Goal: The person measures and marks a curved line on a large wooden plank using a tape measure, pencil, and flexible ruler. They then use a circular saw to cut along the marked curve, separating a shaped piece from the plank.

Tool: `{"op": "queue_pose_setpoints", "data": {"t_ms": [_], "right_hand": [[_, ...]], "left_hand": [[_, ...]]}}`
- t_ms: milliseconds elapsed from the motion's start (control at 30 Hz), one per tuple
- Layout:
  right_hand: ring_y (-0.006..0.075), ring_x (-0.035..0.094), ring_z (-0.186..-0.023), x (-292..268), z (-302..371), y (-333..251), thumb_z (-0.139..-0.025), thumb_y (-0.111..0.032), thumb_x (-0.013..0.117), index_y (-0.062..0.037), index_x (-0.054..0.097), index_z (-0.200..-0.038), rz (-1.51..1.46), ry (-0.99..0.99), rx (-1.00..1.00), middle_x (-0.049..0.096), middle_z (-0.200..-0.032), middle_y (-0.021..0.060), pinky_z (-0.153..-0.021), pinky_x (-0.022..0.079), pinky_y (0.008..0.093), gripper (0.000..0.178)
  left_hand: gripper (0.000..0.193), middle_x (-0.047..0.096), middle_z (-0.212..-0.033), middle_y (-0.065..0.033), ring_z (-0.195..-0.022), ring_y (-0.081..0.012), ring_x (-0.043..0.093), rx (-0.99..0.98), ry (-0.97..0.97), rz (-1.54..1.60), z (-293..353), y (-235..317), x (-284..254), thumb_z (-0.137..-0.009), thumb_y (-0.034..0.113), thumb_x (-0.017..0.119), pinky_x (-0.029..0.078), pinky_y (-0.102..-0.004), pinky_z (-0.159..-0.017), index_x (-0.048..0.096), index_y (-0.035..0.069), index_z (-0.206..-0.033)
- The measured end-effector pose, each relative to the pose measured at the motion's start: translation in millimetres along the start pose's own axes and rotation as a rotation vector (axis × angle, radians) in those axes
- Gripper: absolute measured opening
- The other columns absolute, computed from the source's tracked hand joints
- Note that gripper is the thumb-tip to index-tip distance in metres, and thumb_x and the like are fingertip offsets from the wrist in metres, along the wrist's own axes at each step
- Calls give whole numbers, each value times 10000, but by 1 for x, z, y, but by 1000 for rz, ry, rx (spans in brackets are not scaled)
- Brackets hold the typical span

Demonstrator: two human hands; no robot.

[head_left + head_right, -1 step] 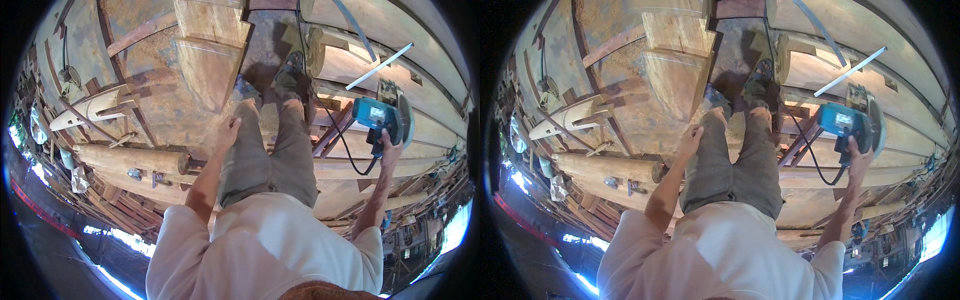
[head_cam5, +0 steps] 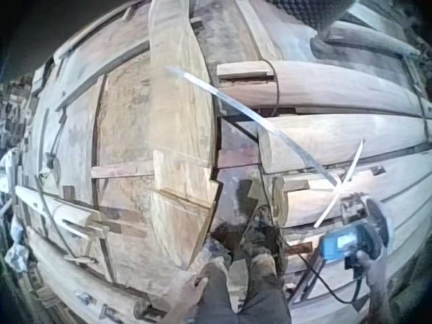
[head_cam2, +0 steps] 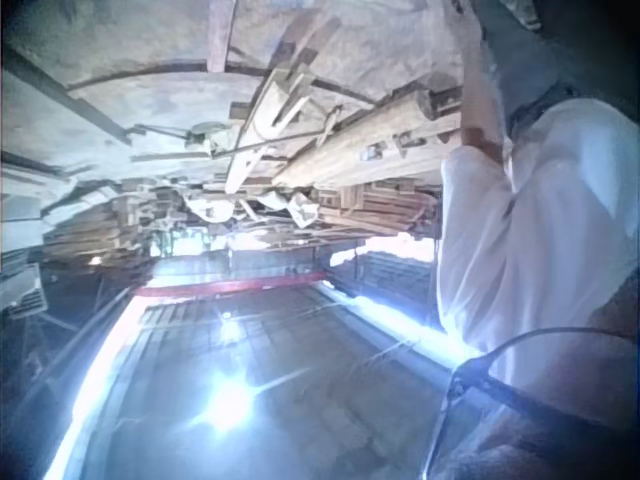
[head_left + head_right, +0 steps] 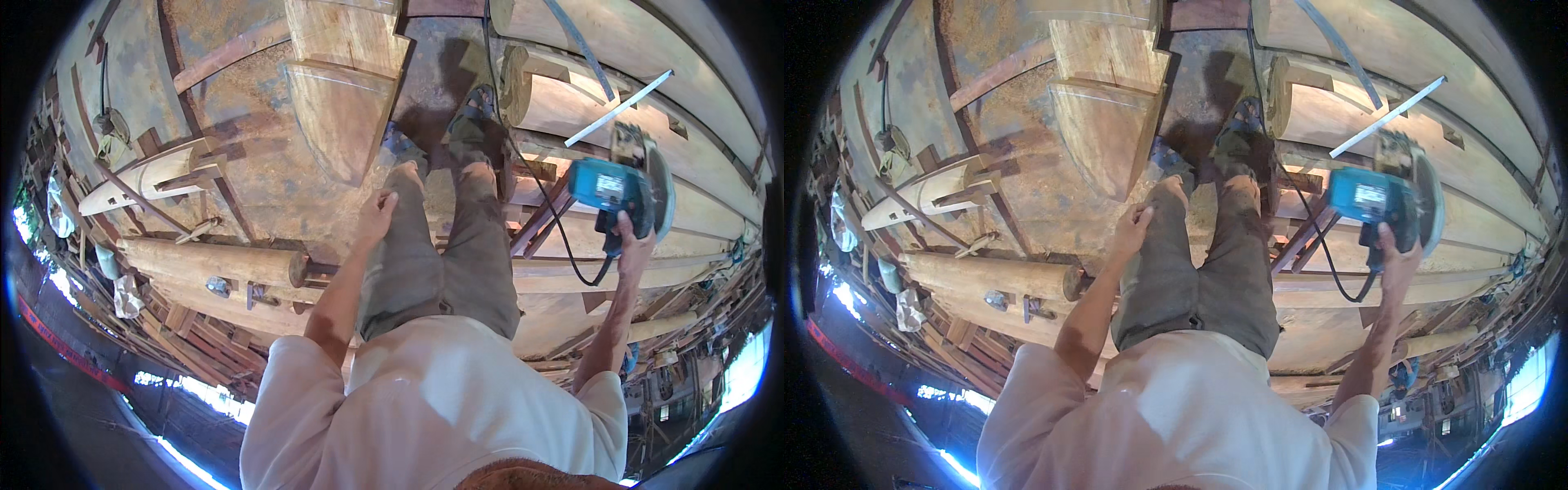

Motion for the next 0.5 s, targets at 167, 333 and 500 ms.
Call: {"op": "queue_pose_setpoints", "data": {"t_ms": [167,333,500], "right_hand": [[219,724,-993,116,51,-54,-870,-229,901,46,668,-1344,157,-148,-215,770,-1137,160,-907,569,366,596],[359,764,-1070,271,93,-92,-861,-197,838,5,693,-1268,317,-325,-598,767,-1164,227,-950,582,436,477],[401,749,-1009,401,117,-73,-731,-164,868,-17,685,-1234,377,-572,-699,760,-1107,202,-866,602,470,555]], "left_hand": [[347,751,-1138,-138,-1039,-200,712,237,2,192,-3,40,-6,-1064,237,673,559,-343,-923,677,-36,-1278],[328,717,-1180,-161,-1062,-223,699,391,233,366,8,63,-50,-1066,184,666,557,-354,-931,658,-36,-1309],[266,713,-1121,-148,-1013,-221,678,425,422,187,10,51,-96,-1073,189,662,547,-372,-906,693,-7,-1249]]}}
Point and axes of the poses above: each hand's wrist, its own z-axis away from the middle knuckle, its own x-axis out of the palm, y = z × x, the point moved 9 cm from there along -z, towards the middle knuckle
